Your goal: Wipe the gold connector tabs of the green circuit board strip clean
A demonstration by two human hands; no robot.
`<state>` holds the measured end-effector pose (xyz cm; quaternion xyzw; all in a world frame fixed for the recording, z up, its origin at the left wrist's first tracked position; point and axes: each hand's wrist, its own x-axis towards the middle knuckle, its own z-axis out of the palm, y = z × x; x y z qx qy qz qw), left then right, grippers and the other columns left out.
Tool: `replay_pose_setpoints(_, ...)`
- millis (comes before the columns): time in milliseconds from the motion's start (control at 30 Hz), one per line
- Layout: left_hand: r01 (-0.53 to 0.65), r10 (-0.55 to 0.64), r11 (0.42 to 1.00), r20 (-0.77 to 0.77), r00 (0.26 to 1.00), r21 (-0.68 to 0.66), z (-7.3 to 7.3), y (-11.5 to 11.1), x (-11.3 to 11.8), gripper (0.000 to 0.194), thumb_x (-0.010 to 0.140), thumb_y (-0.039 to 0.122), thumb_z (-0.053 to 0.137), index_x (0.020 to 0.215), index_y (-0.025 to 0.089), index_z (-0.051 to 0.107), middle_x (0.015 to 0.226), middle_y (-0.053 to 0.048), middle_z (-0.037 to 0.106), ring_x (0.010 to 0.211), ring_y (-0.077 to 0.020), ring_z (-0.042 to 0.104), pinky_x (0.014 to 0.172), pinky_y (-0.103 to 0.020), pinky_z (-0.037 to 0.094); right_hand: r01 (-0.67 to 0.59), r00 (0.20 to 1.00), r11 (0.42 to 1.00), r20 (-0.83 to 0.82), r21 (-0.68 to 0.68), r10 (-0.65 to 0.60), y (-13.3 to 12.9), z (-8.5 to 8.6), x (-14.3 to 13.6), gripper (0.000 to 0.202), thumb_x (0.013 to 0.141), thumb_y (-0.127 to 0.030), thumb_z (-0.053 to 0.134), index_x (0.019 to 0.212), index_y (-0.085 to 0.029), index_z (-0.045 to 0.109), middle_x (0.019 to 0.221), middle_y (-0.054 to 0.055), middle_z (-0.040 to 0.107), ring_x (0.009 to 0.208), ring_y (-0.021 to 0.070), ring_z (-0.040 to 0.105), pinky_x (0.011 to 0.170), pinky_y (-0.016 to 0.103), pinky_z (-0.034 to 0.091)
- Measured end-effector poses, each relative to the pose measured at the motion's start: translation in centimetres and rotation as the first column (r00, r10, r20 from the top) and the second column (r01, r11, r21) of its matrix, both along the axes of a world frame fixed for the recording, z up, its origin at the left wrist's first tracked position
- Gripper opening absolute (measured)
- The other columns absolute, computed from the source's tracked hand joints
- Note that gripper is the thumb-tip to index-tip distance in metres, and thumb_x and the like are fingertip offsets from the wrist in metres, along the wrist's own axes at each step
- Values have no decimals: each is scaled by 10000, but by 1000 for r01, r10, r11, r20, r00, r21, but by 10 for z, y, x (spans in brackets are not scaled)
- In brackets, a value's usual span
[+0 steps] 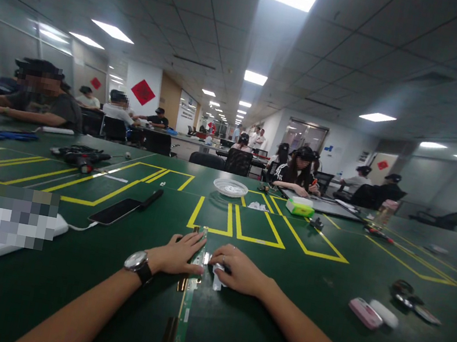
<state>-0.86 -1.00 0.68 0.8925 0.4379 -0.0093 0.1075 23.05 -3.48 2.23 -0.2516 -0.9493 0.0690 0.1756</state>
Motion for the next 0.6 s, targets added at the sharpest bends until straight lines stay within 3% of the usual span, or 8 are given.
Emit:
replay_pose_setpoints(367, 12, -12, 1000, 12, 1000, 15, -7, 3, 0, 893, 837, 763, 311, 1499, 205, 96, 1550, -126, 25, 1415, -317, 36, 1075, -548, 114, -12, 1000, 1000, 3, 19, 12, 0, -2, -2, 284, 856, -155, 525, 1120, -167, 628, 1103, 88, 609, 1022, 191, 540, 967, 350, 367)
replay_pose_setpoints(600, 23, -24, 999, 12, 1000, 32, -10, 5, 0, 883, 841, 760, 301, 1498, 206, 100, 1549, -127, 35, 1414, -320, 45, 1066, -567, 114, 3, 996, 1000, -93, 24, -1, 2, -9, -4, 267, 815, -111, 533, 1059, -170, 624, 1119, 89, 613, 1058, 197, 534, 954, 345, 396)
